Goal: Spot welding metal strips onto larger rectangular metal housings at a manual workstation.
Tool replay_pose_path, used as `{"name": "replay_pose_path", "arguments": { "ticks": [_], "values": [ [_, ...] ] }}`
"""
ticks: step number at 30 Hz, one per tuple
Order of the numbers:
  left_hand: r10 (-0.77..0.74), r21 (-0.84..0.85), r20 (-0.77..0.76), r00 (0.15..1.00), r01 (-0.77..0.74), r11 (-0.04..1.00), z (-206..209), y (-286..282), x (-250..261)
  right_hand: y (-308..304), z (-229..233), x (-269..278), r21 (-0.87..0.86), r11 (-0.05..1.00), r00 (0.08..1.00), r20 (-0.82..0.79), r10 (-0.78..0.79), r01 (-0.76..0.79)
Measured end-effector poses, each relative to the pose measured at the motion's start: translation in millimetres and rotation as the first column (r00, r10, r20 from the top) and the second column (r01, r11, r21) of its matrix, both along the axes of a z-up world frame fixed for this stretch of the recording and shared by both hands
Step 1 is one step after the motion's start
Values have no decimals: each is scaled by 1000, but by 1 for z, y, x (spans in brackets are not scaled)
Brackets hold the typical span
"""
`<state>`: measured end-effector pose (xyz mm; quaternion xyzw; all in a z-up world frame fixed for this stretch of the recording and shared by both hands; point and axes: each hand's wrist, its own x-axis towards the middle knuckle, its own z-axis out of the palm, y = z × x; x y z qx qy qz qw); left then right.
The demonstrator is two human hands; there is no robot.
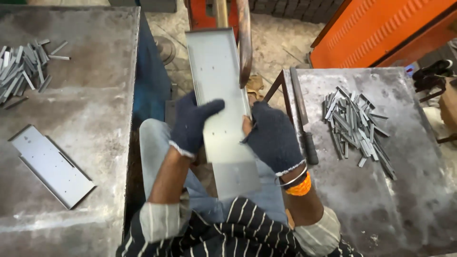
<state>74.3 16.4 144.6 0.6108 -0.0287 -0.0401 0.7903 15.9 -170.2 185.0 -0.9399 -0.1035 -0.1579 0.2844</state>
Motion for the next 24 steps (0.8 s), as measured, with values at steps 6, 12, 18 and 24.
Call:
{"name": "replay_pose_path", "arguments": {
  "ticks": [6, 12, 18, 24],
  "values": [
    [-21, -22, -30, 999, 21, 1000, 3, 6, 30, -4, -2, 7, -63, 993, 995, 29, 99, -97],
    [0, -38, -18, 1000, -1, 999, -10, 4, 38, 0, -1, 10, -31, 998, 996, -77, 51, -54],
    [4, -10, -49, 999, -5, 1000, -2, 6, 32, 6, -9, 5, -30, 998, 998, 11, 61, -61],
    [-21, 50, -19, 1000, 22, 999, -7, 8, -1, 10, -5, -25, -71, 996, 998, -39, 44, -46]
  ]
}}
